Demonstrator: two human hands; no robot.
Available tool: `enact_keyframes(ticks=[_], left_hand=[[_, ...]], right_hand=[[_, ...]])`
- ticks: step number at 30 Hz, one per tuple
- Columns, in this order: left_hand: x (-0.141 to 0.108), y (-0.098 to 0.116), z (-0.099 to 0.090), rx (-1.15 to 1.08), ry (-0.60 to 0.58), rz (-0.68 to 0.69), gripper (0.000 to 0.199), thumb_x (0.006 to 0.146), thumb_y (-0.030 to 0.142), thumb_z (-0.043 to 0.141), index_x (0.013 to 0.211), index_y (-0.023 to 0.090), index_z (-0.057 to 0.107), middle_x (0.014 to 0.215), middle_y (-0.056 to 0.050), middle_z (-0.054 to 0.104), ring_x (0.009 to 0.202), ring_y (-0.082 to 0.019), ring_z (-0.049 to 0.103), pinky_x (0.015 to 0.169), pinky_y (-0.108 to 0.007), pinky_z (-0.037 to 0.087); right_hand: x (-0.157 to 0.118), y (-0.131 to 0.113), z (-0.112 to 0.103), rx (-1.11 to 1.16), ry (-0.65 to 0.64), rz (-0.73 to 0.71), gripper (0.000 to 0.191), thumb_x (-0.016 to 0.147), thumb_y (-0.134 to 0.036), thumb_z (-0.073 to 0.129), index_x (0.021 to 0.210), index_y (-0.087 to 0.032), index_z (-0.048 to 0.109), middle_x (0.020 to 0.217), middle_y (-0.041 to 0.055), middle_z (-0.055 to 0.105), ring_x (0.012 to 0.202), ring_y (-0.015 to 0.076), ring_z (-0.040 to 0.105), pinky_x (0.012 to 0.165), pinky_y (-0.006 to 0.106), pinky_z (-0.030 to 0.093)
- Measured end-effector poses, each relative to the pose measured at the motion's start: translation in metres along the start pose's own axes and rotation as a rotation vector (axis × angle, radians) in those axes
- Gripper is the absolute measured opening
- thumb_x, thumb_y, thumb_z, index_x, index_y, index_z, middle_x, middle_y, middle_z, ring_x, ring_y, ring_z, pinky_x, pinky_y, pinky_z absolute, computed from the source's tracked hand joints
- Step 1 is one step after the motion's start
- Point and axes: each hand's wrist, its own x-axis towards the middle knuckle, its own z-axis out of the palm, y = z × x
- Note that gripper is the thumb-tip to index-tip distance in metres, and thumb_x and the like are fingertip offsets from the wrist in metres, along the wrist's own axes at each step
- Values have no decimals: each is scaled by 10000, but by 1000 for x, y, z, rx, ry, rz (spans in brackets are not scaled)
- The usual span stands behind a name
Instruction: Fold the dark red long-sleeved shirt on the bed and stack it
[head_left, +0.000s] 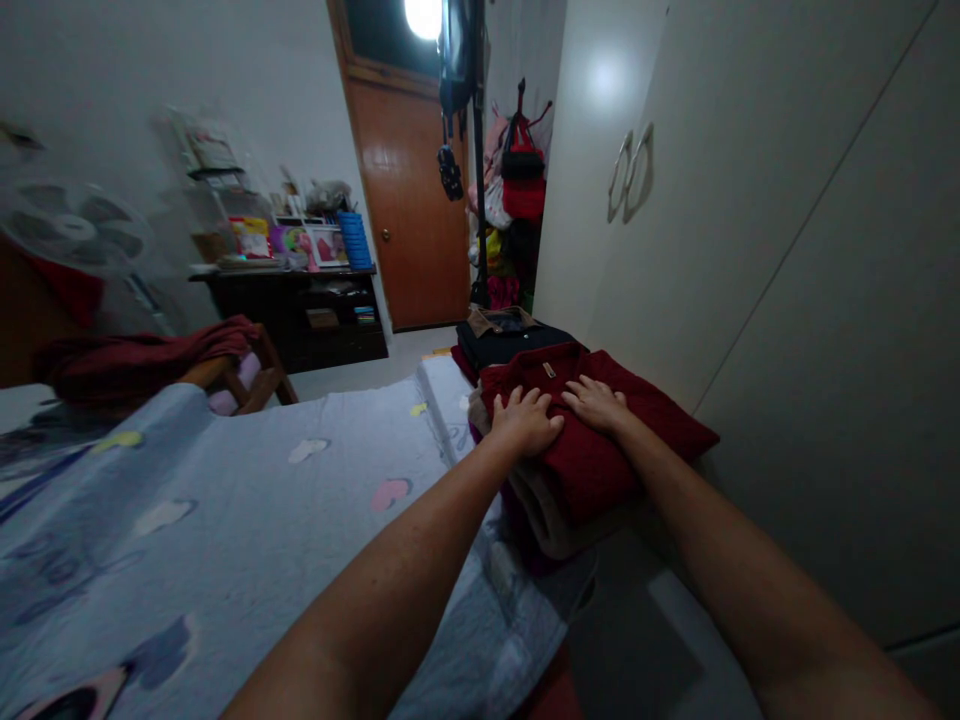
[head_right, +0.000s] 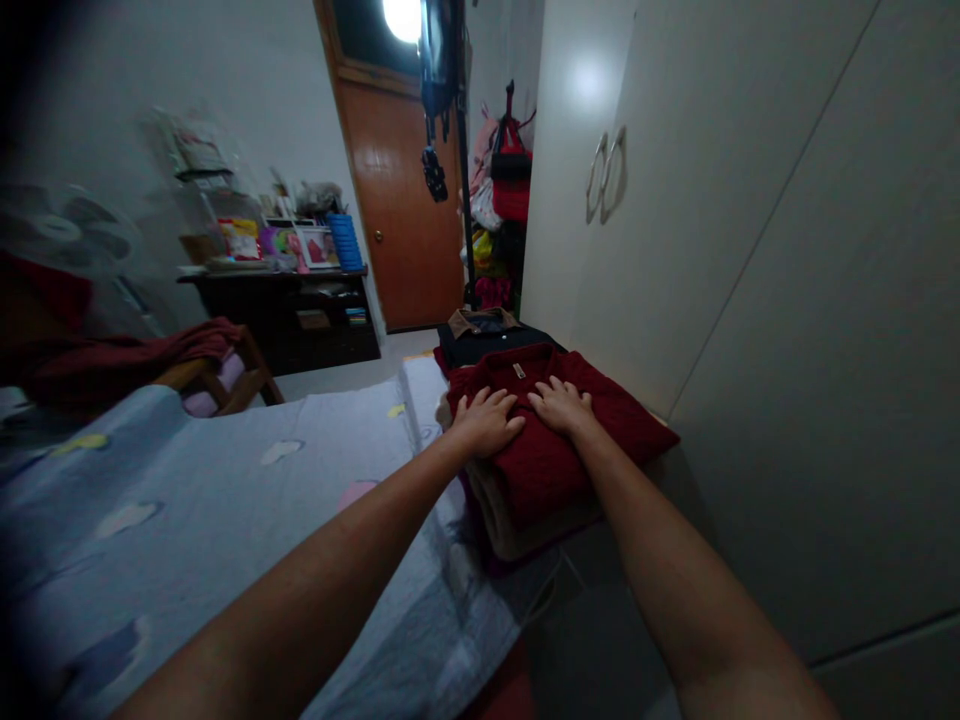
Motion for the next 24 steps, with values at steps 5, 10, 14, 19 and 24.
enact_keyframes(ticks=[5,10,14,19,24], left_hand=[[2,-2,3,-22,-6,-8,600,906,569,301,1408,261,413,1534,-60,361,1426,-338,225,1103,-664,166],[4,-2,4,-60,6,-14,591,902,555,338,1396,247,442,1526,-74,374,1423,-349,240,1098,-676,162],[1,-5,9,-133,144,11,550,912,528,382,1378,247,464,1503,-74,411,1422,-314,265,1125,-637,159],[-23,-26,24,-280,436,52,515,963,415,361,1429,197,385,1525,-82,371,1436,-199,257,1181,-430,203],[-79,-73,57,-266,481,28,586,948,380,415,1478,172,276,1559,-121,291,1456,-214,207,1171,-443,236]], right_hand=[[5,0,3,-27,-37,-7,578,933,-544,232,1443,-321,387,1573,63,251,1396,345,270,1049,631,250],[7,2,4,-47,-53,-37,562,939,-529,229,1439,-330,390,1572,61,256,1397,345,269,1045,638,252],[6,1,1,-44,-34,-32,555,942,-510,232,1438,-319,392,1568,75,261,1391,350,283,1032,650,264],[4,1,-4,10,50,-24,581,932,-519,274,1435,-257,400,1528,110,339,1356,349,353,1026,619,308],[-1,2,-17,51,160,-2,594,902,-462,409,1410,-156,423,1402,167,500,1243,333,492,990,524,387]])
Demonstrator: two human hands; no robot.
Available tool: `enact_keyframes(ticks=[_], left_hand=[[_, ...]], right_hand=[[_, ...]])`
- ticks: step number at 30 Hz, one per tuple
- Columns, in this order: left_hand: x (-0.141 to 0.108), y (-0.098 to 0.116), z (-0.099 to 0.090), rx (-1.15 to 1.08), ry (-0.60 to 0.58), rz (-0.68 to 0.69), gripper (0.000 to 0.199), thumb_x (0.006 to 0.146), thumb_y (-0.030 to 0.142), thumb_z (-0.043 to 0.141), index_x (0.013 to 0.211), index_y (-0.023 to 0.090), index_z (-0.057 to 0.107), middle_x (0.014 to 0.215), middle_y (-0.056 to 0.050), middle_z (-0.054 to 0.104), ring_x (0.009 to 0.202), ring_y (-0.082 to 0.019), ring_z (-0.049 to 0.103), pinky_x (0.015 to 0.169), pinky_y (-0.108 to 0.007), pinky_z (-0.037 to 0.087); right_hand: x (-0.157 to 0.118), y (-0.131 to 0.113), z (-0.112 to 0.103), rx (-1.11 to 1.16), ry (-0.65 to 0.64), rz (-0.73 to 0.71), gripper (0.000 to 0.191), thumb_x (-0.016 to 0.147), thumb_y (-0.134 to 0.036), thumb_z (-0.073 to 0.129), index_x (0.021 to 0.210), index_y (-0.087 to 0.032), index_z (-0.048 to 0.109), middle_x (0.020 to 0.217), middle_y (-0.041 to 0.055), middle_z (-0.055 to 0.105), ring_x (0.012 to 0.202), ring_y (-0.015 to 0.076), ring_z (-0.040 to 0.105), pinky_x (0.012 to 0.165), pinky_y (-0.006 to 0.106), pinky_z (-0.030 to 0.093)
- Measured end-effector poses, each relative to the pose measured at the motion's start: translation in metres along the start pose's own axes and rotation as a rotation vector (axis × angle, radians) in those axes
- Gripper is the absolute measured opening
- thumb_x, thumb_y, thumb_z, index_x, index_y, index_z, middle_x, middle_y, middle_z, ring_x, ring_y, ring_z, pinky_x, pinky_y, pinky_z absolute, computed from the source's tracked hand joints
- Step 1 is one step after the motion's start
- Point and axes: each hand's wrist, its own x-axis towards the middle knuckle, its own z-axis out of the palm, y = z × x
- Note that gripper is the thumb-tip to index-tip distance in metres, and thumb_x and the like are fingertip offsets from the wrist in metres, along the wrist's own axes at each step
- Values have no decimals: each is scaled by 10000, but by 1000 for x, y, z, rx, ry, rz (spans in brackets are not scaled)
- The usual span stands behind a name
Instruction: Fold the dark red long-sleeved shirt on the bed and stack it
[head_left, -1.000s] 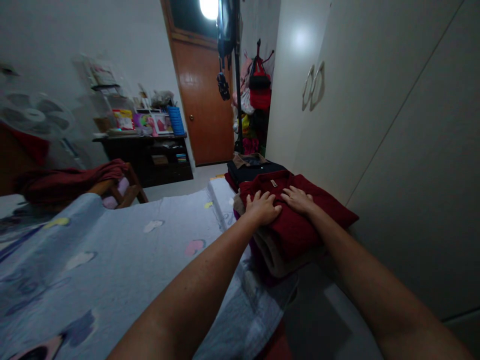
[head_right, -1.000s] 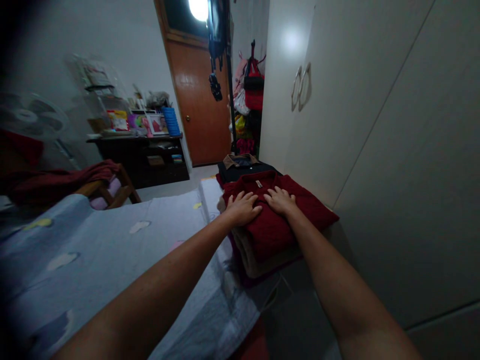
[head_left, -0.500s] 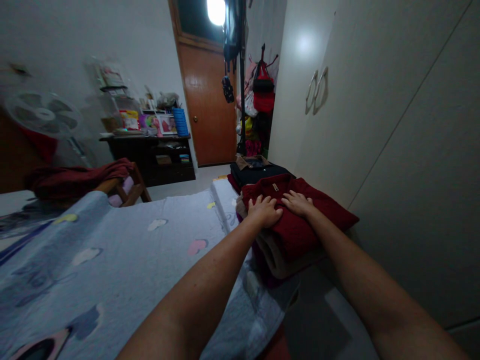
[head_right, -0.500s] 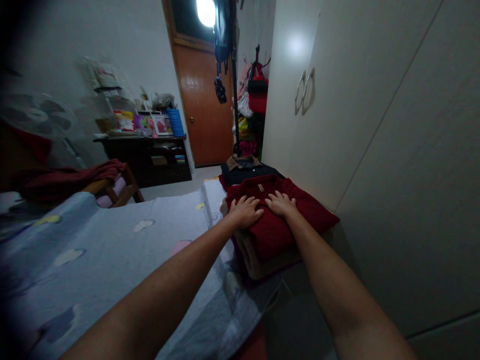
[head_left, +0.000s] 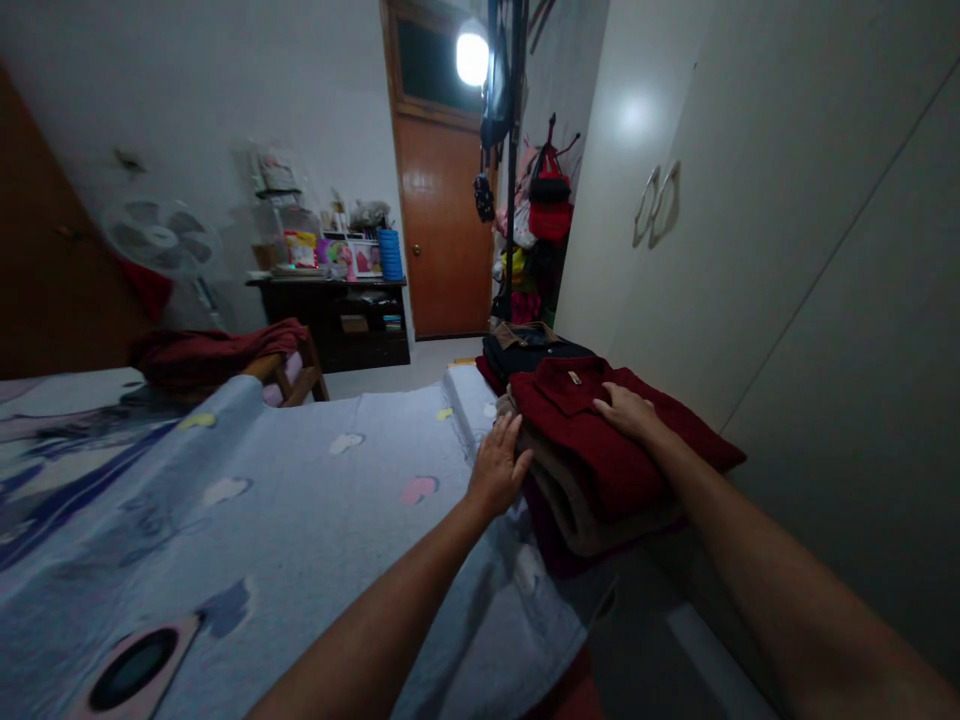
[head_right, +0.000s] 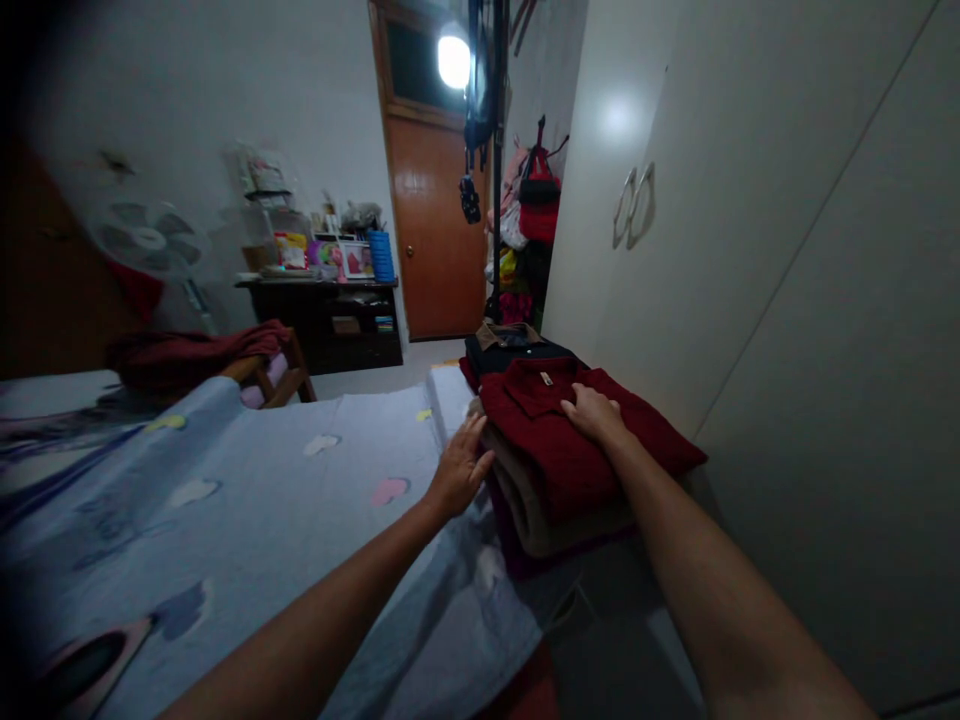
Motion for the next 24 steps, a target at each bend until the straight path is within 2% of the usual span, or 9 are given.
enact_keyframes(ticks=[3,5,8,11,12,14,17,21,24], left_hand=[[-46,-39,-10,137,-68,-127,656,895,309,495,1486,164,250,1547,-140,312,1445,-233,239,1165,-453,246],[-77,-66,-22,252,-168,-231,626,872,282,511,1458,174,319,1538,-134,336,1431,-244,277,1165,-463,236],[-117,-105,-49,385,-277,-365,550,867,239,482,1406,154,413,1512,-137,383,1412,-249,316,1153,-465,251],[-149,-138,-82,514,-269,-461,527,893,263,434,1403,132,422,1503,-147,394,1407,-257,324,1140,-477,262],[-158,-148,-93,557,-257,-494,518,901,272,420,1402,136,424,1503,-147,394,1404,-256,328,1135,-481,264],[-174,-164,-111,626,-240,-558,501,917,297,399,1396,152,433,1504,-144,393,1400,-254,334,1123,-488,274],[-193,-179,-128,682,-245,-632,492,938,353,372,1385,162,448,1498,-146,402,1397,-260,336,1110,-499,286],[-206,-185,-132,692,-246,-632,506,956,402,335,1387,163,448,1506,-137,392,1407,-258,315,1128,-495,249],[-207,-183,-130,680,-222,-642,508,957,410,333,1389,168,448,1511,-127,387,1412,-253,305,1139,-487,225]], right_hand=[[-5,-9,-20,14,38,-38,479,890,-386,452,1305,-166,544,1315,139,582,1192,294,533,972,437,405],[-14,-25,-39,46,66,-87,401,893,-352,451,1221,-186,611,1248,113,627,1136,261,567,948,379,415],[-43,-66,-65,122,191,-208,410,926,-387,406,1231,-194,599,1231,103,630,1102,243,578,924,342,425],[-84,-122,-64,189,221,-411,411,931,-398,418,1265,-211,567,1280,85,596,1146,231,548,967,326,399],[-97,-142,-55,204,196,-471,400,934,-388,420,1268,-218,559,1284,75,593,1164,223,536,989,323,384],[-119,-179,-21,268,115,-593,382,930,-354,444,1265,-209,555,1276,67,595,1168,200,531,1014,300,368],[-139,-225,56,324,-58,-683,331,895,-284,510,1198,-185,600,1226,76,620,1147,193,546,997,278,386],[-148,-258,153,245,-161,-574,362,842,-264,581,1194,-181,592,1334,124,549,1227,243,492,1014,350,375],[-155,-267,193,210,-98,-471,353,869,-299,549,1199,-174,577,1373,153,505,1254,270,452,1049,413,332]])
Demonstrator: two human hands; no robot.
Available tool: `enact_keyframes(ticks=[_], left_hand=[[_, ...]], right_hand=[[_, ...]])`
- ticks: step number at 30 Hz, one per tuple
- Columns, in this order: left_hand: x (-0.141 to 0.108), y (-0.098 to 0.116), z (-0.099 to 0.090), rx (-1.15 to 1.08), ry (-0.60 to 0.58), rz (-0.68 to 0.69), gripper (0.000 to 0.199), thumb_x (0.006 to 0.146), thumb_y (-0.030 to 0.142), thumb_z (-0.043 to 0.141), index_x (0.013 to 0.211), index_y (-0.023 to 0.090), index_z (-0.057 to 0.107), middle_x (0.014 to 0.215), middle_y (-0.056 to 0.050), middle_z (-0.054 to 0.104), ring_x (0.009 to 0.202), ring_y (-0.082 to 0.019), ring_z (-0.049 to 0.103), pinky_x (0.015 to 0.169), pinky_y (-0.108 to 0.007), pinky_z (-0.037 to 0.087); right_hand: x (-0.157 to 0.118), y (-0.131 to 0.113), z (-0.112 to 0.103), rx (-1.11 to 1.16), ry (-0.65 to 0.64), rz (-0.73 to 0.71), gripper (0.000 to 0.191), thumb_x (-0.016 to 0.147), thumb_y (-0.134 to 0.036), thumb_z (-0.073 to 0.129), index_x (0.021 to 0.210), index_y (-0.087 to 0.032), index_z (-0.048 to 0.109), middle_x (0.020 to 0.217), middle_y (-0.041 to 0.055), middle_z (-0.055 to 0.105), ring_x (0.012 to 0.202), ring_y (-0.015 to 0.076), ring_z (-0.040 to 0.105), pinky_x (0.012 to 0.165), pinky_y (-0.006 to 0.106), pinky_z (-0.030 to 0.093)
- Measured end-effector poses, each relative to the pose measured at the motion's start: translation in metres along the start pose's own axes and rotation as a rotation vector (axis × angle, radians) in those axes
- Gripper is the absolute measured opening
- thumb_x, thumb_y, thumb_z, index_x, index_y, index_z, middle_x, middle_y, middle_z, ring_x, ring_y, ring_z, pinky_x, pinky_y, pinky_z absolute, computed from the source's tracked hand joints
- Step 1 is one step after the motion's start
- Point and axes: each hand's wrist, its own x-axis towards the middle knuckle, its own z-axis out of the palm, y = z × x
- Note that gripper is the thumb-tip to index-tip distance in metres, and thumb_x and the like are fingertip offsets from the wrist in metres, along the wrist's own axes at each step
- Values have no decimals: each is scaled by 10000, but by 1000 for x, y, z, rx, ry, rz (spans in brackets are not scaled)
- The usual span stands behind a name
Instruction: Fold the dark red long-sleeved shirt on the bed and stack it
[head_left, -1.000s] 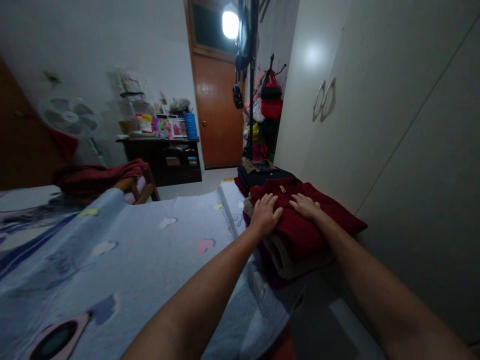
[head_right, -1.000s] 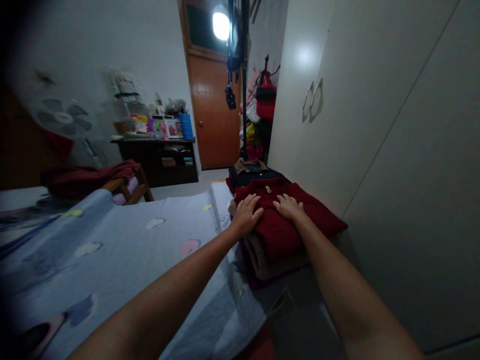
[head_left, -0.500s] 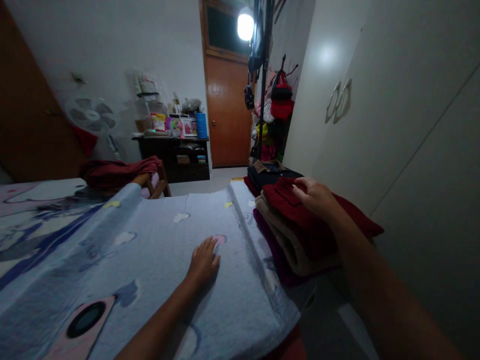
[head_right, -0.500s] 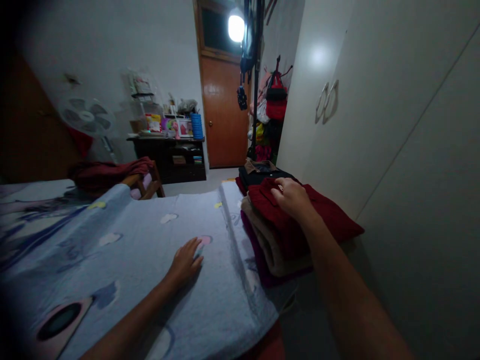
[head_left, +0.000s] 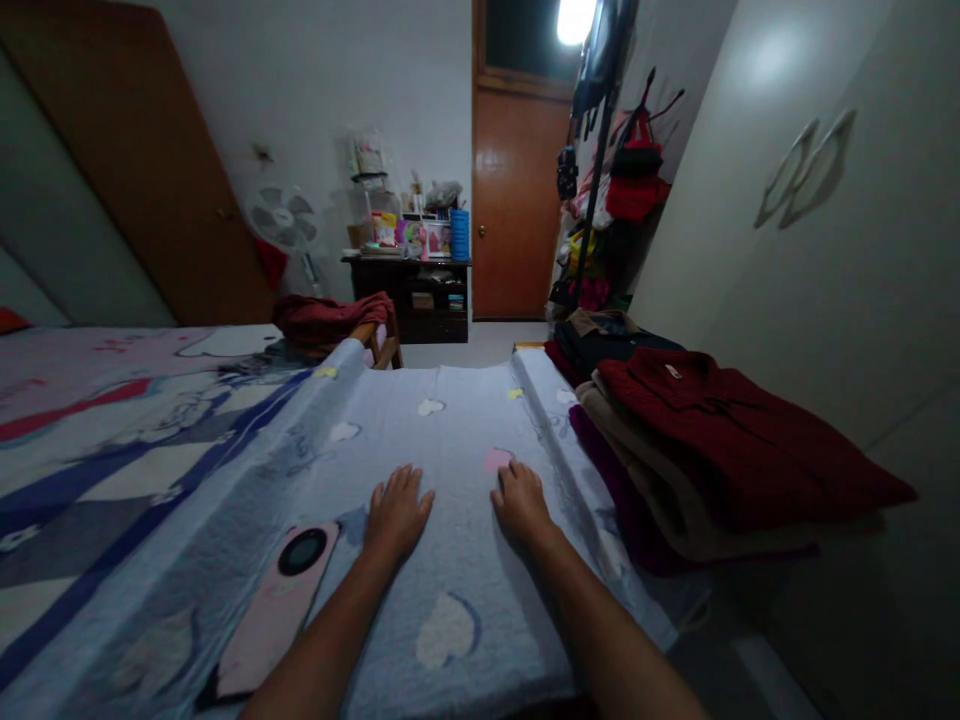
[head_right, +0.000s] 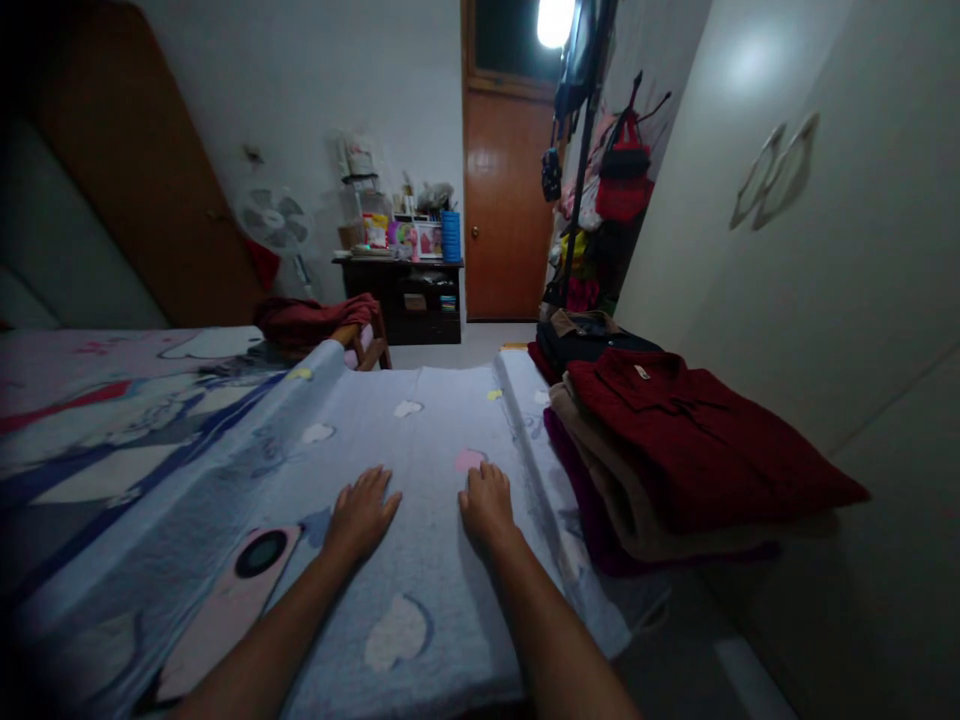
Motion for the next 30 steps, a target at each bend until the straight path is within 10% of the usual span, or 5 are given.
enact_keyframes(ticks=[30], left_hand=[[-3,5,-9,-27,31,-19,509,941,417,359,1366,160,467,1476,-119,437,1384,-249,338,1125,-444,248]], right_hand=[[-6,-4,14,-29,54,52,365,908,-326,458,1232,-183,542,1397,134,476,1287,264,378,1092,418,240]])
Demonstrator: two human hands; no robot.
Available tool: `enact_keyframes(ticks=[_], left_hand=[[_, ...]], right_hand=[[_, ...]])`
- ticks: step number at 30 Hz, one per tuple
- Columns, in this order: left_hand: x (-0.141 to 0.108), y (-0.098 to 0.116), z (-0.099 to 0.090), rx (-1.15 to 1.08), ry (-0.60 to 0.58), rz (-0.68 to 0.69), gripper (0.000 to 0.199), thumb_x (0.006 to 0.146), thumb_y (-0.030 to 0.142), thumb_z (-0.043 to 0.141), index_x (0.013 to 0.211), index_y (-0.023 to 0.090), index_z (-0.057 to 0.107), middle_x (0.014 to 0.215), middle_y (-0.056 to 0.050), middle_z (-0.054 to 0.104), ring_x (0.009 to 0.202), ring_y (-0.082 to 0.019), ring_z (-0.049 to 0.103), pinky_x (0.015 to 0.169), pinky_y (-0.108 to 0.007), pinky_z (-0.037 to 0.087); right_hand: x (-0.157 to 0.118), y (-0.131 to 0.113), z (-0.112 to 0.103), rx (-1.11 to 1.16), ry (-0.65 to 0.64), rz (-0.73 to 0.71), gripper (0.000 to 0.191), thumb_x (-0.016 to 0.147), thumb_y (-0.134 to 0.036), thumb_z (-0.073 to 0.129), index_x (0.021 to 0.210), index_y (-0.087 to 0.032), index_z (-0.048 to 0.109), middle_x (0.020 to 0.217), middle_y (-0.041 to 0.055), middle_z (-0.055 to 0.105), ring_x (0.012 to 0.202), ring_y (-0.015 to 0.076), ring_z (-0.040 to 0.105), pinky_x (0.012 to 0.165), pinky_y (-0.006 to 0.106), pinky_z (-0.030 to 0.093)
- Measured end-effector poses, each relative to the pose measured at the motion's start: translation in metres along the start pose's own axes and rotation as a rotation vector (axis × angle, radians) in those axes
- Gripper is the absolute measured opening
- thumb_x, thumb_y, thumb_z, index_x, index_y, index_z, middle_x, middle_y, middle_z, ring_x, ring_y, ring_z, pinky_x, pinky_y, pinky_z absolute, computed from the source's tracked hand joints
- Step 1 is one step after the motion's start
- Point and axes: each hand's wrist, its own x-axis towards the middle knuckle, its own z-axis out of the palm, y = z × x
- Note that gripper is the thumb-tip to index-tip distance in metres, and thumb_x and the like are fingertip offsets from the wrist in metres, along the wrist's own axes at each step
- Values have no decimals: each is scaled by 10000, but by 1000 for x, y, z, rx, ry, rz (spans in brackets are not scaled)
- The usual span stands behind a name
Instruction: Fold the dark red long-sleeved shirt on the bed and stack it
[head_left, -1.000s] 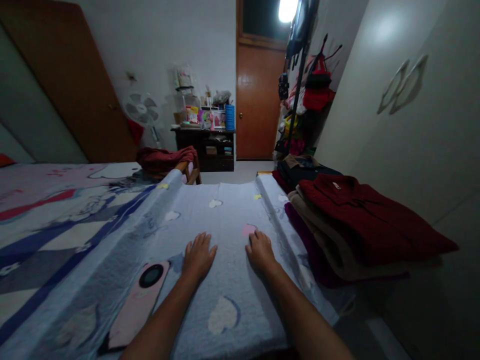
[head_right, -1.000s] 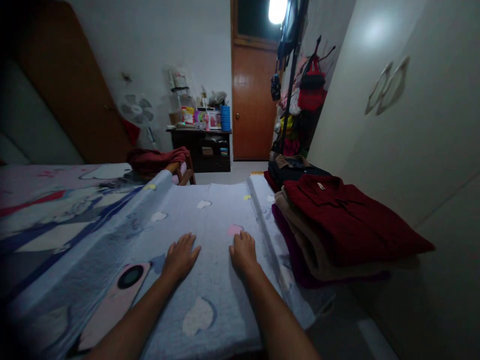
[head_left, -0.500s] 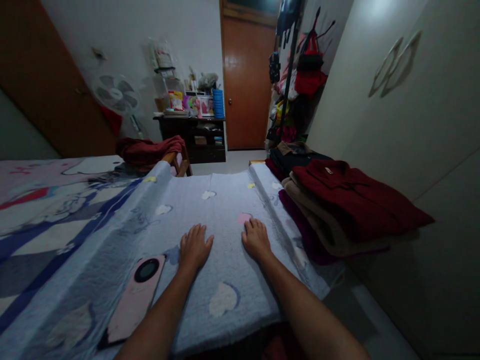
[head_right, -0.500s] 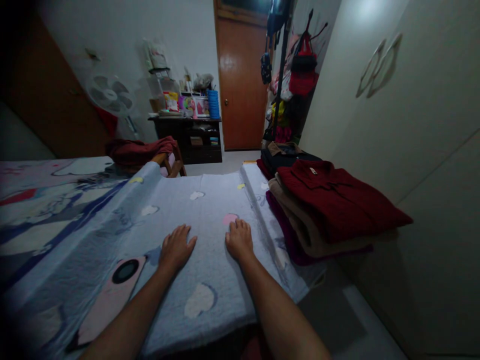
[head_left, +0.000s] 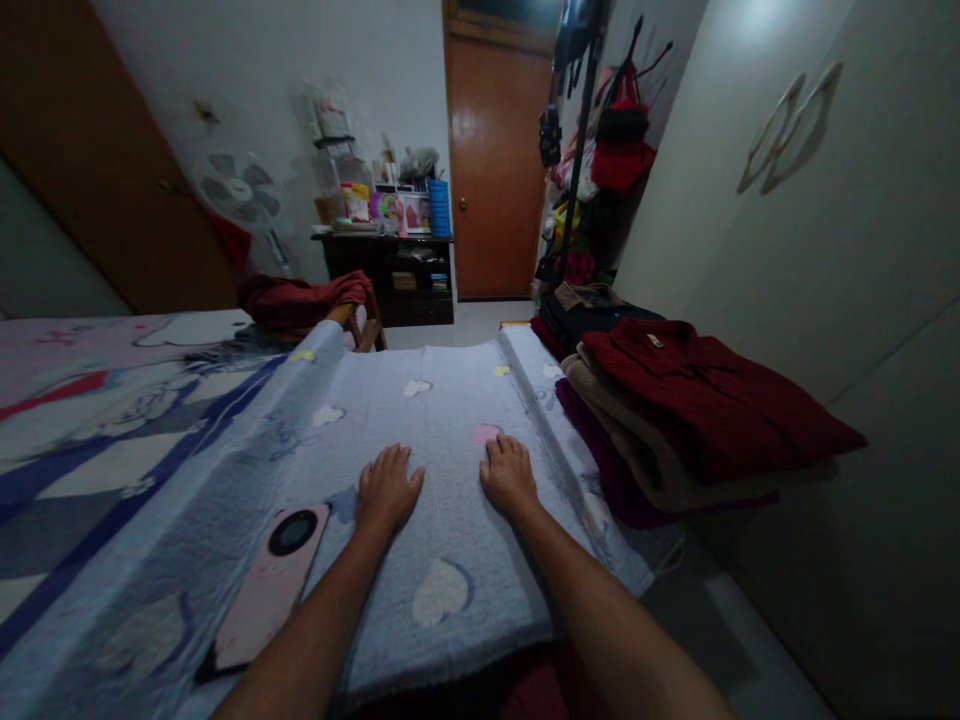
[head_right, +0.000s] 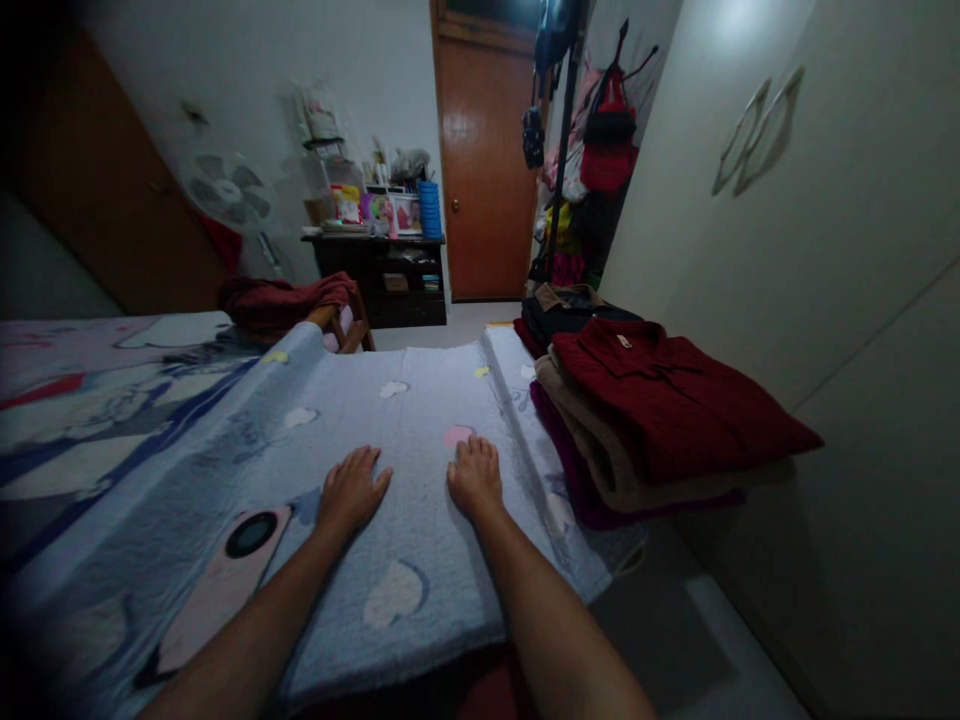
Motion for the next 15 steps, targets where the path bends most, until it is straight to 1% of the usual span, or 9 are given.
enact_keyframes(ticks=[5,10,15], left_hand=[[1,-1,2,-16,10,-5,504,936,420,364,1362,172,467,1475,-113,440,1385,-250,336,1129,-445,242],[1,-1,4,-16,17,1,513,933,421,363,1362,157,464,1475,-123,436,1383,-251,339,1133,-449,237],[1,-1,3,-18,17,-7,501,934,418,372,1359,169,464,1472,-116,440,1385,-250,337,1134,-438,232]], right_hand=[[1,1,3,-1,-1,-4,389,912,-329,450,1264,-184,531,1412,137,466,1305,271,364,1097,426,231],[1,3,7,5,35,-9,378,905,-325,460,1251,-194,537,1396,127,484,1291,268,379,1089,420,242],[0,4,10,2,56,-22,384,901,-316,464,1250,-174,538,1396,140,486,1288,269,385,1091,415,235]])
